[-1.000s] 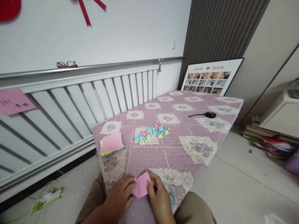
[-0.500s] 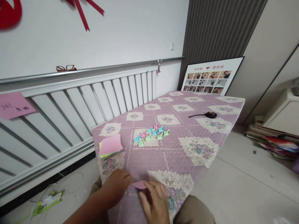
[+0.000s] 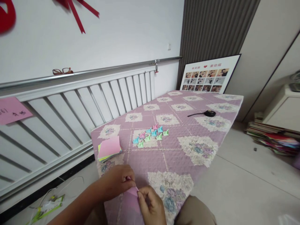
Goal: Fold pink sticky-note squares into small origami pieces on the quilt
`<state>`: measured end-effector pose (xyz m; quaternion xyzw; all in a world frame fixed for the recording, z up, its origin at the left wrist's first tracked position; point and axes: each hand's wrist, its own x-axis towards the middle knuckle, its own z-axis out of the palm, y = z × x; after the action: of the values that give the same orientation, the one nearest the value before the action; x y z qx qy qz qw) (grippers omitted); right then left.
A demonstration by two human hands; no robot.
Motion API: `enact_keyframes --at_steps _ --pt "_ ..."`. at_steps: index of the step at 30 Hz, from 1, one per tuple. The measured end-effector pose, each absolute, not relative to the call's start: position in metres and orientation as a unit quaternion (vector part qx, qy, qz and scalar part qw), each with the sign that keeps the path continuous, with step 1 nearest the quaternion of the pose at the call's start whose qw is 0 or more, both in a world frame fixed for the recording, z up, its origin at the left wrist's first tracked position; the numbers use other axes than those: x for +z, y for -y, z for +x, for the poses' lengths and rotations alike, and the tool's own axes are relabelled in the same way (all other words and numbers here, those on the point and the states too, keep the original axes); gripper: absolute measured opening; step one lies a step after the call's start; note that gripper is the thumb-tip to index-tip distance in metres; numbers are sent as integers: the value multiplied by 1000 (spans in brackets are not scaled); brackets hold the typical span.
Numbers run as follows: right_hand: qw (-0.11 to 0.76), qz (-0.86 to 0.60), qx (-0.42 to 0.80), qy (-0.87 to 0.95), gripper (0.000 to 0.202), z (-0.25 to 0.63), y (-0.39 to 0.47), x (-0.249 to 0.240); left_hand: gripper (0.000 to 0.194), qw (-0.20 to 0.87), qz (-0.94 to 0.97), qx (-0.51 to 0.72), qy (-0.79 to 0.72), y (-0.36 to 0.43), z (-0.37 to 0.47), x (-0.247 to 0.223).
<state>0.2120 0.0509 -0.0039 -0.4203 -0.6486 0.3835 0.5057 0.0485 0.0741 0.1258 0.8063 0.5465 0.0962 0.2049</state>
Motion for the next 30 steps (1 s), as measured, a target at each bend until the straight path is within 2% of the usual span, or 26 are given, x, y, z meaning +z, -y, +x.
enact_keyframes --at_steps 4,7,9,12,14,16,20,23,27,30 --pt "479 -422 517 570 32 203 -57 -8 9 310 762 152 -548 -97 53 114" --pt "475 -427 555 533 35 199 -64 -14 33 352 734 192 -548 -115 56 93" --pt "487 -437 561 507 35 199 -68 -18 43 356 701 261 -561 -121 57 79" --pt "507 -452 556 479 32 200 -72 -22 40 291 644 347 -617 -113 56 60" --pt "517 -455 549 474 31 202 -75 -24 31 215 635 367 -645 -97 54 46" --pt "523 -459 538 476 29 205 -77 -25 32 142 681 362 -620 -74 54 29" --pt "519 -475 520 483 28 207 -80 -26 52 -42 758 313 -570 -35 59 -3" --pt "505 -486 506 503 27 206 -80 -27 39 -144 763 295 -557 -30 61 -17" --pt "461 -508 448 574 27 205 -81 -29 30 -123 780 263 -555 -41 53 -26" --pt "393 -525 377 654 26 207 -83 -29 25 -87 797 235 -550 -46 46 -35"
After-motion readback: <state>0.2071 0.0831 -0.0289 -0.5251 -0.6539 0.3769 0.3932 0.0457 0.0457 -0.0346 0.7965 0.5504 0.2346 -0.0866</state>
